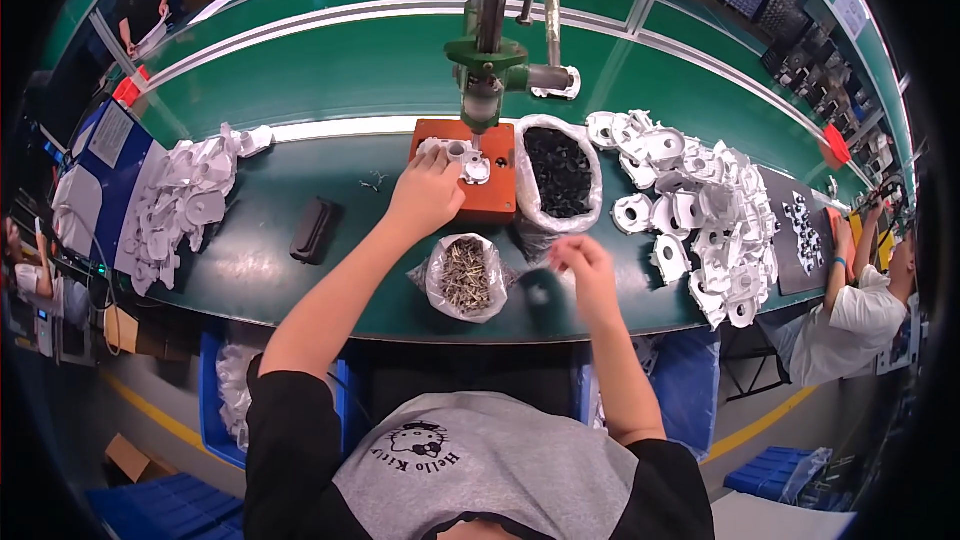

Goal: Manually assembling small plastic housings with internal components and screws using a manual press station.

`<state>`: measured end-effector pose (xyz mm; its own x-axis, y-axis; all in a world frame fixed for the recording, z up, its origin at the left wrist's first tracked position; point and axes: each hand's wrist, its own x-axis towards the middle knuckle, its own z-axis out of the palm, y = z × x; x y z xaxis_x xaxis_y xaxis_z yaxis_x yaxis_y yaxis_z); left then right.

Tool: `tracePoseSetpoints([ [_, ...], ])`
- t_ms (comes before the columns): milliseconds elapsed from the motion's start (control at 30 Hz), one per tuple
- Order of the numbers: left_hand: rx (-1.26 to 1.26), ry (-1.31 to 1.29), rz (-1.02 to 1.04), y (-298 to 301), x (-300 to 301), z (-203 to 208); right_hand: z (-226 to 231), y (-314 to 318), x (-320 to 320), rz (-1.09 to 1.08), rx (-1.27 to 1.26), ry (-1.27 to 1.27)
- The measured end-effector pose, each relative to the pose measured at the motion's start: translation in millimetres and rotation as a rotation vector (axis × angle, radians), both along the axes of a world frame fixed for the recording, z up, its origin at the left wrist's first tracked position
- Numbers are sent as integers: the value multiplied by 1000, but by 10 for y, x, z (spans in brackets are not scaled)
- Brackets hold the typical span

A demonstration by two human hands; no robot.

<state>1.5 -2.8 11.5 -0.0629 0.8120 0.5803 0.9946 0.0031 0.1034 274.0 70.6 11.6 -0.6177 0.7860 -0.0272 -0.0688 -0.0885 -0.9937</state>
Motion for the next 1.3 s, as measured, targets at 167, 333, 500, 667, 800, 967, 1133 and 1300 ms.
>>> tracePoseSetpoints([
  [167, 131, 41, 40, 0, 31, -75, -35, 559, -470, -173, 653, -268],
  [333, 44, 37, 57, 100, 16, -81, -257, 934, -765, -118, 921, -587],
  [500, 205, 2, 1, 36, -54, -83, -292, 925, -828, -67, 907, -646],
  [667, 226, -80, -19, 45, -64, -58, -111, 923, -794, -147, 807, -539],
  [800, 229, -83, -11, 49, -68, -81, 133, 944, -850, -129, 515, -368],
  [967, 234, -87, -8, 56, -57, -75, 26, 1021, -1049, -25, 488, -127],
  [1133, 238, -92, 11, 40, -53, -85, -9, 824, -1360, -23, 470, -100],
  [1300, 234, -104, 20, 39, -42, -78, -70, 785, -1543, -15, 570, -103],
])
